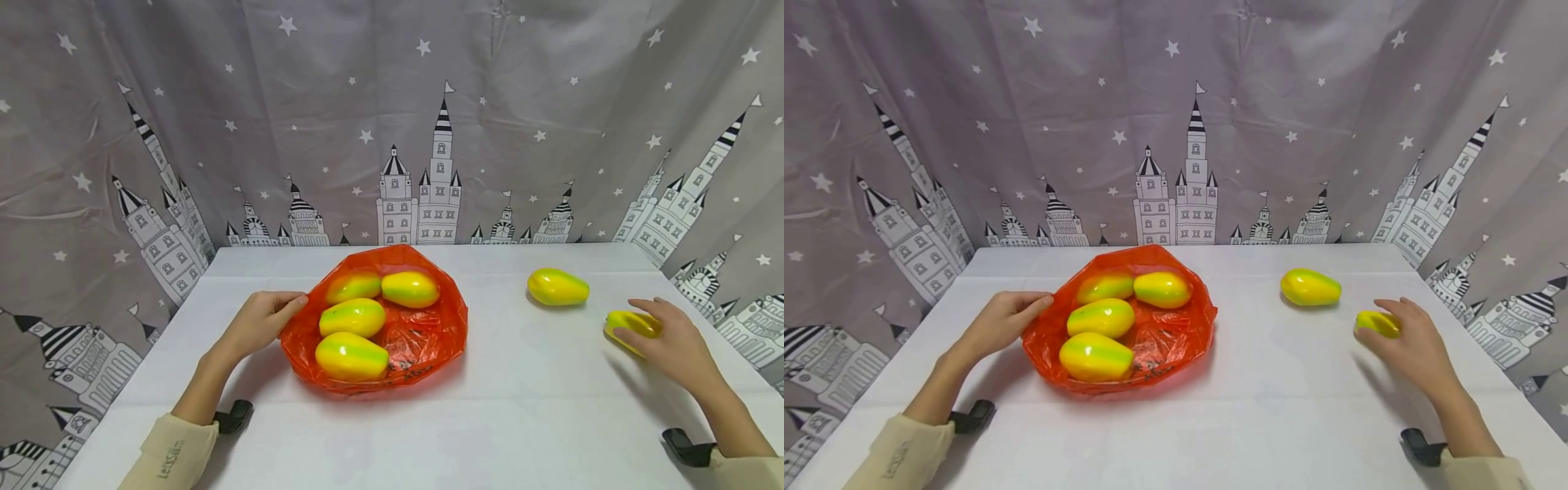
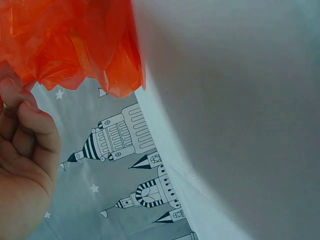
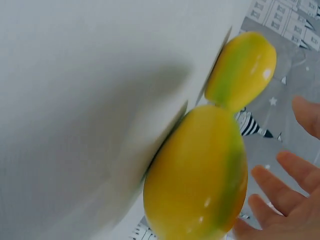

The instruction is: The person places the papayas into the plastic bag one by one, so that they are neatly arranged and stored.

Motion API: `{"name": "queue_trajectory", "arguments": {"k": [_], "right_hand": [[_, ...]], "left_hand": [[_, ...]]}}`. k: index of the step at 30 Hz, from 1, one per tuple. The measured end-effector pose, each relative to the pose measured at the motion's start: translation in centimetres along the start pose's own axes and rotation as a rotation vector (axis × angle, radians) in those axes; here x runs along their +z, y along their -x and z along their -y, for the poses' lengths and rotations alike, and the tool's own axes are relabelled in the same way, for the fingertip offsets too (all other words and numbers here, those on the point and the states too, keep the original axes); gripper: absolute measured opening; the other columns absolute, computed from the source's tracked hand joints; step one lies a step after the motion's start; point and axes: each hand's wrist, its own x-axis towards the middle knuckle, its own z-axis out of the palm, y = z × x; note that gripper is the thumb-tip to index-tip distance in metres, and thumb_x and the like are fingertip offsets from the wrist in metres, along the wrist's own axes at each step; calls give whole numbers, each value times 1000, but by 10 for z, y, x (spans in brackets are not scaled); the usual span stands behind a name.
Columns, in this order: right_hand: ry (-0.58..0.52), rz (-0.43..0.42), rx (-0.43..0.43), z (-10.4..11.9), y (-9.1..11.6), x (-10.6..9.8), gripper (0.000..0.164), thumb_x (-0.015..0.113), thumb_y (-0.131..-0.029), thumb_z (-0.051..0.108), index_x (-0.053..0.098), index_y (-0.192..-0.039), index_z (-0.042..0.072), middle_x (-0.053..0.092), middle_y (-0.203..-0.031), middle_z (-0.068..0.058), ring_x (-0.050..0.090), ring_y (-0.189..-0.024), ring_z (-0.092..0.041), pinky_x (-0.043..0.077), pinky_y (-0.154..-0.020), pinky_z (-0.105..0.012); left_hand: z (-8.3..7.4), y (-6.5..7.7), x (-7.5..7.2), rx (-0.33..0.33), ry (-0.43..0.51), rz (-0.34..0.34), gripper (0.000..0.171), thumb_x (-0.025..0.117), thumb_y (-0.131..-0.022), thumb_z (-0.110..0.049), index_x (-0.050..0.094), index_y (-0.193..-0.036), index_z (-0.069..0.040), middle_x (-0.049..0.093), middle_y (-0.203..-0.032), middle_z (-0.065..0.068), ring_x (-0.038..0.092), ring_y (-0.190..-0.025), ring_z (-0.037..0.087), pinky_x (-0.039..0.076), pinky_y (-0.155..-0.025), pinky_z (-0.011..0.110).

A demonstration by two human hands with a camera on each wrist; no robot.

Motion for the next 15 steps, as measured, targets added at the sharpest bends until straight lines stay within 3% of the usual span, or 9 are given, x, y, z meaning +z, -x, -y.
{"name": "queue_trajectory", "arguments": {"k": [4,8,15], "right_hand": [[17,13,-28,-10,-1,-1,57,75,-85,19,53,-125,-14,47,-124,-44,37,-117,-61,26,-96,-74],[57,28,-53,-19,-3,1,57,77,-84,22,55,-124,-14,54,-118,-40,48,-102,-50,37,-81,-60],[96,101,-21,-22,-4,2,60,76,-86,26,54,-127,-12,56,-120,-36,52,-94,-41,39,-71,-49]], "left_hand": [[0,0,0,0,3,2,40,56,-102,-30,68,-121,3,71,-109,16,67,-93,28,57,-83,45],[-1,1,1,-5,5,12,40,56,-102,-30,68,-121,3,71,-110,16,67,-96,29,56,-84,46],[-1,0,1,-4,2,12,41,55,-102,-30,67,-122,4,70,-113,17,67,-100,31,56,-86,47]]}}
